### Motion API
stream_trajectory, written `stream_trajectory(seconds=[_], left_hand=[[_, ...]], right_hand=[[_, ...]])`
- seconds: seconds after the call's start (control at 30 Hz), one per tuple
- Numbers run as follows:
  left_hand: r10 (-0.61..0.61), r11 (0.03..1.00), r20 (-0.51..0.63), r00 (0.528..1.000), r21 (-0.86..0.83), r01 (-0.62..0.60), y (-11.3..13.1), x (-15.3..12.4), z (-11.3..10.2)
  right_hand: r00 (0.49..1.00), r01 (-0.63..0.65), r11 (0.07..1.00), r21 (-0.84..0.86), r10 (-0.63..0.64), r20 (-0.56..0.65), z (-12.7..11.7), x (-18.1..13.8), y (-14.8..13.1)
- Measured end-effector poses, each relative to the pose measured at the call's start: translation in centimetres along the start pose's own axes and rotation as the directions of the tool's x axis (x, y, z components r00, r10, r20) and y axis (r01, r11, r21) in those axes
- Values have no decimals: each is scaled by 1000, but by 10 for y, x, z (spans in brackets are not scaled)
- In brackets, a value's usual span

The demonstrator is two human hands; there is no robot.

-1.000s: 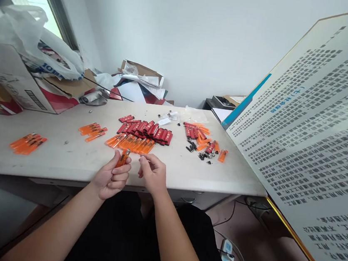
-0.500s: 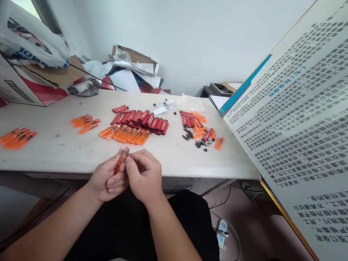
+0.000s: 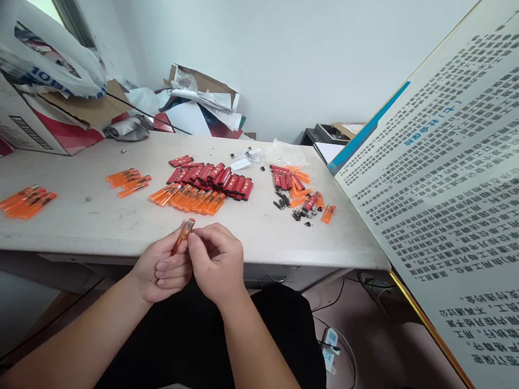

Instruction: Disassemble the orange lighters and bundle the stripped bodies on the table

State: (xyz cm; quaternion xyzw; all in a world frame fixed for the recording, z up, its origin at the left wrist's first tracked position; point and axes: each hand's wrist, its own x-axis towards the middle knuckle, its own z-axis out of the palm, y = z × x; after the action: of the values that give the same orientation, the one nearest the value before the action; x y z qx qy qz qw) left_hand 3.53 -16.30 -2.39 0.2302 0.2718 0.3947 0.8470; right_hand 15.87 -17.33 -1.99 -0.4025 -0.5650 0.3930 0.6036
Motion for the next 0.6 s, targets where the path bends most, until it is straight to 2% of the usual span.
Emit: stream_trajectory(seconds=[0.03, 0.07, 0.1, 0.13, 0.17, 0.2, 0.23, 0.27, 0.3, 0.33, 0.43, 0.5, 0.6], left_hand=[[105, 990, -98, 990, 107, -94, 5, 0, -3], [256, 947, -192, 947, 249, -205, 12, 1, -8], [431, 856, -260, 864, 421, -300, 23, 2, -15], [616, 708, -279, 737, 606, -362, 37, 4, -25], [745, 539, -251, 618, 773, -335, 53, 6, -38], [828, 353, -187, 529, 906, -232, 70, 8, -51], [881, 176, -113, 459, 979, -97, 88, 12, -66], [902, 39, -56, 427, 998, 48, 104, 15, -81], [898, -63, -29, 439, 979, 194, 119, 19, -94], [883, -143, -21, 469, 939, 311, 130, 23, -106], [839, -297, -29, 543, 812, 502, 147, 34, -129], [828, -325, -64, 557, 755, 570, 148, 39, -133], [835, -301, -133, 533, 701, 646, 146, 41, -132]], right_hand=[[1000, 8, 1000, -13, -8, 2, -1, 1, 4], [1000, 15, 999, -38, -15, -1, -3, 2, 9], [1000, 18, 997, -79, -19, -10, -6, 5, 15], [1000, 12, 990, -137, -15, -21, -9, 9, 21], [999, -5, 978, -210, -3, -39, -12, 15, 28], [998, -29, 957, -290, 14, -54, -15, 22, 34], [997, -55, 926, -373, 33, -66, -17, 31, 40], [996, -80, 886, -456, 53, -73, -19, 40, 45], [995, -97, 842, -531, 72, -67, -19, 51, 50], [994, -111, 796, -595, 92, -61, -18, 61, 53], [986, -144, 682, -717, 158, -47, -12, 86, 61], [978, -162, 625, -764, 202, -41, -7, 97, 64], [970, -179, 555, -812, 237, -52, -2, 105, 68]])
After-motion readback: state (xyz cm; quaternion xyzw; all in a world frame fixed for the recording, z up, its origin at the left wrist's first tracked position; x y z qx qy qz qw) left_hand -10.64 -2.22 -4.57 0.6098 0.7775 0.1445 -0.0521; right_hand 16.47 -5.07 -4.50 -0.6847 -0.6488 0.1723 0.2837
